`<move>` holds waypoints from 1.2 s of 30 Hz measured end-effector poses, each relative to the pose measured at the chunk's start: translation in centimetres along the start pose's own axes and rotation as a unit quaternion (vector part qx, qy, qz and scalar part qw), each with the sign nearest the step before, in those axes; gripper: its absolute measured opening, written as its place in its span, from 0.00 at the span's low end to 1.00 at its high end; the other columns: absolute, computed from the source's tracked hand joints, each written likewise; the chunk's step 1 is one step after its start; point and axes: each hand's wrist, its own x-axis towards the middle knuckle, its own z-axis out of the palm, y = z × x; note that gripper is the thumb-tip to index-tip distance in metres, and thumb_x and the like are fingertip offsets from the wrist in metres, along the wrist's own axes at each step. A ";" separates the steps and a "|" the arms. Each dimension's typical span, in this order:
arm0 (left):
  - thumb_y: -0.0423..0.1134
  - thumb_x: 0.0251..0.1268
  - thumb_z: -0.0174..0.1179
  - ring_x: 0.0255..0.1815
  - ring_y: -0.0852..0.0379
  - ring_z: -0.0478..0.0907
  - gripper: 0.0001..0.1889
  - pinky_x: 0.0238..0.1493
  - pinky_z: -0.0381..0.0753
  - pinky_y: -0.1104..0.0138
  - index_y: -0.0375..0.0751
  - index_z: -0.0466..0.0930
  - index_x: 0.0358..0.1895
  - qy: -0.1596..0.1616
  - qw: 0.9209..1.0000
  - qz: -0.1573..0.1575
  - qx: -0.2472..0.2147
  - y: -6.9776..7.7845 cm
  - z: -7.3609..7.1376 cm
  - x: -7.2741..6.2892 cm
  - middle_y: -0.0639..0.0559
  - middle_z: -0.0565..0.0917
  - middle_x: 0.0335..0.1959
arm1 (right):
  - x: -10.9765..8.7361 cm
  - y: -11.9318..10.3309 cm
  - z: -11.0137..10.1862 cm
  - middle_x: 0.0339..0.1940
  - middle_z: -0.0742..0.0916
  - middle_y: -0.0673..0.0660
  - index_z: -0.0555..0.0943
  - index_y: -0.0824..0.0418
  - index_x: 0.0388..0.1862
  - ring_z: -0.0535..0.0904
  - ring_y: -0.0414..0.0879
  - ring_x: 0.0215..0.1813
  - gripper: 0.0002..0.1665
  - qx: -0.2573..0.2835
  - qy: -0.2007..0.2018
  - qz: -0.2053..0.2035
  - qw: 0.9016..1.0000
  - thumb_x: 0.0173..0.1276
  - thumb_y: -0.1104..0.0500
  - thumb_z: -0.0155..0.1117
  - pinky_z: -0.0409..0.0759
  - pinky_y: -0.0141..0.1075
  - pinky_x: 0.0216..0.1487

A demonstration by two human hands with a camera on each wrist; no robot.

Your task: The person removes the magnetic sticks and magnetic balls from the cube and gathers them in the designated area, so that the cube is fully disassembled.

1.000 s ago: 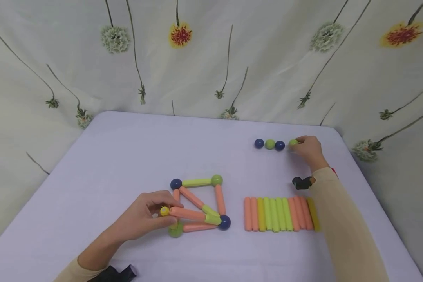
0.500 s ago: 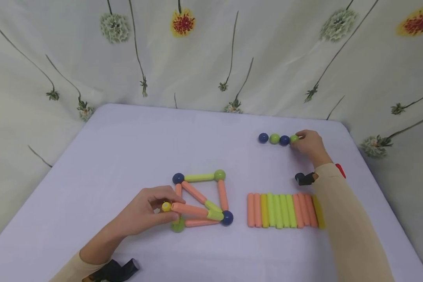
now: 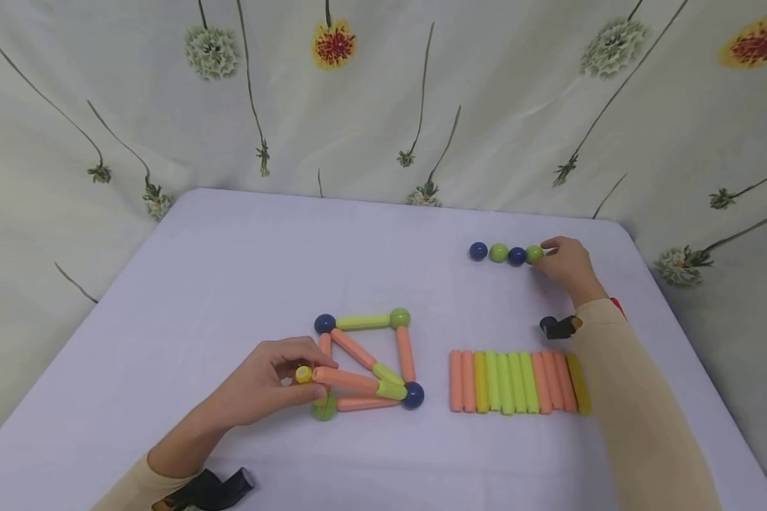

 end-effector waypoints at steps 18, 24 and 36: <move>0.40 0.60 0.69 0.26 0.59 0.69 0.10 0.21 0.68 0.70 0.52 0.83 0.45 -0.012 1.000 0.014 0.008 0.2 0.4 0.2 0.54 0.77 0.33 | -3.0 0.2 -1.5 0.58 0.71 0.75 0.65 0.70 0.67 0.67 0.69 0.56 0.33 -0.057 0.082 -0.085 0.991 0.66 0.61 0.63 0.74 0.58 0.49; 0.39 0.60 0.70 0.25 0.58 0.69 0.11 0.21 0.69 0.70 0.52 0.83 0.45 -0.014 1.000 0.012 0.010 0.3 0.5 0.3 0.54 0.78 0.32 | -8.8 -4.5 -0.7 0.51 0.77 0.68 0.74 0.67 0.59 0.71 0.61 0.44 0.24 -0.053 0.095 -0.225 0.968 0.67 0.60 0.63 0.75 0.51 0.38; 0.37 0.60 0.69 0.29 0.57 0.72 0.12 0.23 0.72 0.69 0.52 0.83 0.47 -0.014 1.000 0.008 0.008 -0.3 0.3 -0.1 0.53 0.79 0.36 | -23.2 -12.4 8.4 0.39 0.79 0.42 0.81 0.52 0.49 0.72 0.37 0.36 0.19 -0.122 -0.115 -0.527 0.833 0.64 0.45 0.68 0.75 0.29 0.34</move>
